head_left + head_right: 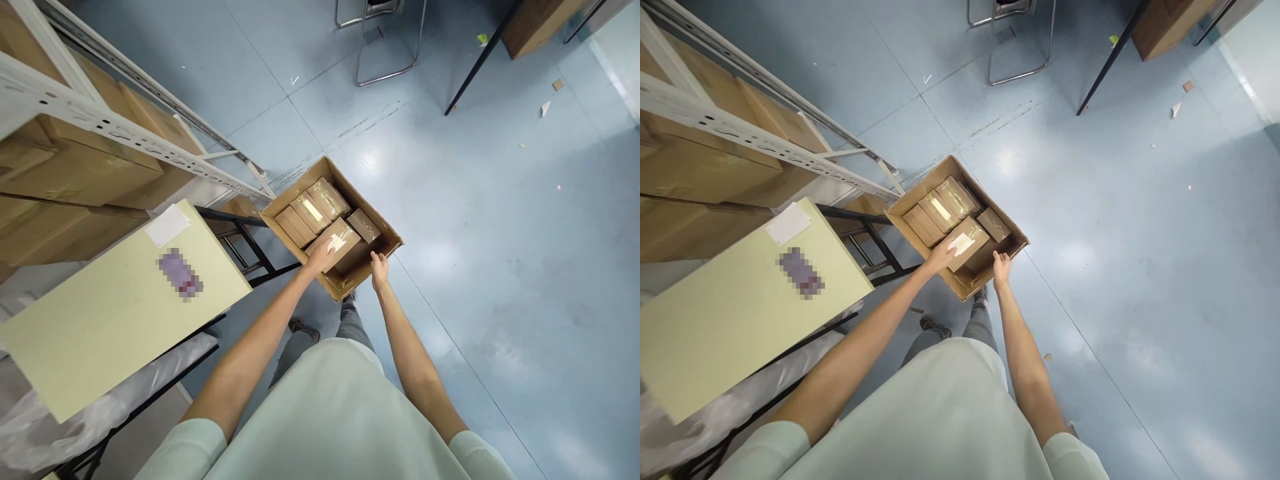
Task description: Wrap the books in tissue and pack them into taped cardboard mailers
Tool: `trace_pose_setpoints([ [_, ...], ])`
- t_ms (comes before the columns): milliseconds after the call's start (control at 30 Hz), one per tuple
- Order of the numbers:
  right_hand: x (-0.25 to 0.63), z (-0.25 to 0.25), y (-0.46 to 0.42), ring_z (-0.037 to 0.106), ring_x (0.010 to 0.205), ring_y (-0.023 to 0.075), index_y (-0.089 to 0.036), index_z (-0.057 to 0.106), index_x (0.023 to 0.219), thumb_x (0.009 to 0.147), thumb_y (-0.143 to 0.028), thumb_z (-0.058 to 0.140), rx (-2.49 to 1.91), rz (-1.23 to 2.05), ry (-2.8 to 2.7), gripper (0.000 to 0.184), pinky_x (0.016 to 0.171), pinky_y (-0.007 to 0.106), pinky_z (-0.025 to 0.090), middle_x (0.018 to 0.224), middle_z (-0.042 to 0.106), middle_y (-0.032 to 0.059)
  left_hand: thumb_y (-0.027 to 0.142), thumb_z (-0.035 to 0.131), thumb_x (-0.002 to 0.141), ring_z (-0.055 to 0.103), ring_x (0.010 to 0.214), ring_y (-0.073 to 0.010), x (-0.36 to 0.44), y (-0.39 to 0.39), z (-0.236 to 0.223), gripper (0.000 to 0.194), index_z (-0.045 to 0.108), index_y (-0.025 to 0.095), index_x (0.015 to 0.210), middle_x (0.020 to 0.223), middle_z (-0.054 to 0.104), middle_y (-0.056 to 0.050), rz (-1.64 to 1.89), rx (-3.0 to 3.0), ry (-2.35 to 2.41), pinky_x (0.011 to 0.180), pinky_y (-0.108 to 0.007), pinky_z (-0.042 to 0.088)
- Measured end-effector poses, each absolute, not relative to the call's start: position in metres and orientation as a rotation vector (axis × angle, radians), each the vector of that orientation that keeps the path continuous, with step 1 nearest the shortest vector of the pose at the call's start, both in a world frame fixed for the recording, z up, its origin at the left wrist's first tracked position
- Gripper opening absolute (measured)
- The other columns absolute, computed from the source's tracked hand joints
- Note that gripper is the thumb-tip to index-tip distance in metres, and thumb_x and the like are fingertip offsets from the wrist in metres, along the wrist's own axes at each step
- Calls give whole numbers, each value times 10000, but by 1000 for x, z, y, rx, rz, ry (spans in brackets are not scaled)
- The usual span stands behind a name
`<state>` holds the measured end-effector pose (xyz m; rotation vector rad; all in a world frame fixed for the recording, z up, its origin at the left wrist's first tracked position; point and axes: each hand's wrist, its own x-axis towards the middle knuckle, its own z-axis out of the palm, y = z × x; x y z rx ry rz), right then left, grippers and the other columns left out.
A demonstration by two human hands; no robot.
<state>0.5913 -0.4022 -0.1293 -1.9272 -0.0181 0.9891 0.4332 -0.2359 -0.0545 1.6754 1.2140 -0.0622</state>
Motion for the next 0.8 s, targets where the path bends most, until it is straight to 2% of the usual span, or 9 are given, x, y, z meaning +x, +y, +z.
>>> trace_pose_setpoints([
  [100,584,-109,-404,557,1519,288,-130,520,1559,944,-558,642,-1858,1029,75,759,1246,462,481,1602,588,206,330,627,1003,601,1449,-356,415,-257,-35,533,630,128,1497,1526,667,-193,-22,1639,1219,1276,-513,419],
  [200,571,-77,-407,569,1510,283,-176,591,1487,868,-578,726,-1788,1067,63,751,1260,452,471,1597,608,175,383,642,1003,642,1396,-343,390,-279,-10,516,660,148,1462,1472,705,-175,62,1610,1230,1238,-511,469],
  [367,530,-26,-415,605,1476,331,-162,670,1368,758,-616,799,-1704,1164,-97,771,1262,492,468,1535,655,215,381,601,1001,633,1427,-327,323,-319,30,497,671,163,1442,1535,665,-177,341,1426,1273,1221,-517,498],
  [533,473,13,-411,638,1437,357,-209,757,1238,761,-605,838,-1604,1361,-406,626,1232,533,493,1443,733,177,527,628,969,634,1435,-330,225,-363,62,564,679,185,1414,1521,681,-172,624,1181,1403,1206,-522,519],
  [667,411,47,-393,673,1385,374,-212,795,1172,770,-642,857,-1518,1493,-702,591,1235,554,480,1381,772,164,663,659,911,645,1425,-346,144,-399,88,683,687,180,1394,1521,681,-178,785,1012,1488,1219,-519,511],
  [800,329,87,-377,693,1347,356,-234,810,1168,829,-669,822,-1424,1565,-1012,551,1220,546,484,1337,793,141,719,685,878,626,1450,-349,70,-437,115,733,700,187,1383,1513,687,-176,984,837,1534,1245,-502,487],
])
